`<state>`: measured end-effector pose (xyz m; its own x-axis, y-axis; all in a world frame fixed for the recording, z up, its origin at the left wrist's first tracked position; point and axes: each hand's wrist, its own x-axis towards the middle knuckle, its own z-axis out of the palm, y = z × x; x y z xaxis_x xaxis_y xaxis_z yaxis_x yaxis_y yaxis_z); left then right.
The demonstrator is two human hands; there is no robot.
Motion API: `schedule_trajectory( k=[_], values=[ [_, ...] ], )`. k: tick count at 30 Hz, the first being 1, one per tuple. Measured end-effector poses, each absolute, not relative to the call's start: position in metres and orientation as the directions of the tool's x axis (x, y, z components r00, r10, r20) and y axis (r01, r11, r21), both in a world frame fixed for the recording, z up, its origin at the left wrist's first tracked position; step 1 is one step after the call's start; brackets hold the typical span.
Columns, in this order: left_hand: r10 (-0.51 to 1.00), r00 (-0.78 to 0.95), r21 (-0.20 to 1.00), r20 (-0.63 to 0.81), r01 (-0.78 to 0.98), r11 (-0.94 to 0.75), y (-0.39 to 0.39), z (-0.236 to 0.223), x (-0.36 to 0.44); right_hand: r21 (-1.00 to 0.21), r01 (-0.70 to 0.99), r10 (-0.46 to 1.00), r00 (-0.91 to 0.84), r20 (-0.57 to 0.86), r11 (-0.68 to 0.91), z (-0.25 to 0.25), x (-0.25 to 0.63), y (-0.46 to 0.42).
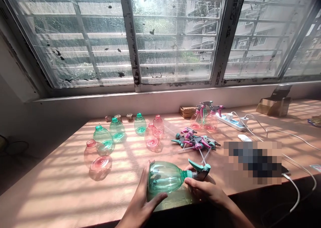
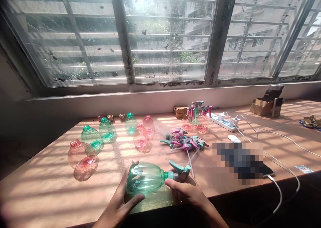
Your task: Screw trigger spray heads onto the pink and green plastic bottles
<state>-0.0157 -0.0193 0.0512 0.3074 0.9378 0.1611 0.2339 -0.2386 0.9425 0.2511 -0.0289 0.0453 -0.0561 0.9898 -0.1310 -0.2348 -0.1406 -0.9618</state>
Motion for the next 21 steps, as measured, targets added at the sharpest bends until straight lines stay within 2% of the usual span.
schedule_trajectory(
  k=[3,6,11,17,21],
  values=[
    [0.925,0.328,0.913,0.193,0.285,-0.292,-0.018,0.051,-0.016,-0.962,-0.241,0.991,-0.065,-0.115,-0.127,0.046,0.252,-0.027],
    [0.908,0.331,0.903,0.258,0.252,-0.349,-0.018,0.047,-0.016,-0.963,-0.246,0.992,-0.073,-0.099,-0.114,0.047,0.254,-0.026],
    [0.926,0.351,0.94,0.138,0.247,-0.234,-0.019,0.055,-0.016,-0.963,-0.254,0.995,-0.072,-0.074,-0.09,0.049,0.254,-0.026],
    [0.928,0.321,0.959,0.191,0.14,-0.246,-0.015,0.048,-0.014,-0.966,-0.248,0.996,-0.073,-0.057,-0.074,0.049,0.254,-0.025],
    [0.925,0.34,0.981,0.169,0.029,-0.191,-0.016,0.043,-0.013,-0.965,-0.25,0.995,-0.077,-0.06,-0.077,0.048,0.254,-0.025]
  ],
)
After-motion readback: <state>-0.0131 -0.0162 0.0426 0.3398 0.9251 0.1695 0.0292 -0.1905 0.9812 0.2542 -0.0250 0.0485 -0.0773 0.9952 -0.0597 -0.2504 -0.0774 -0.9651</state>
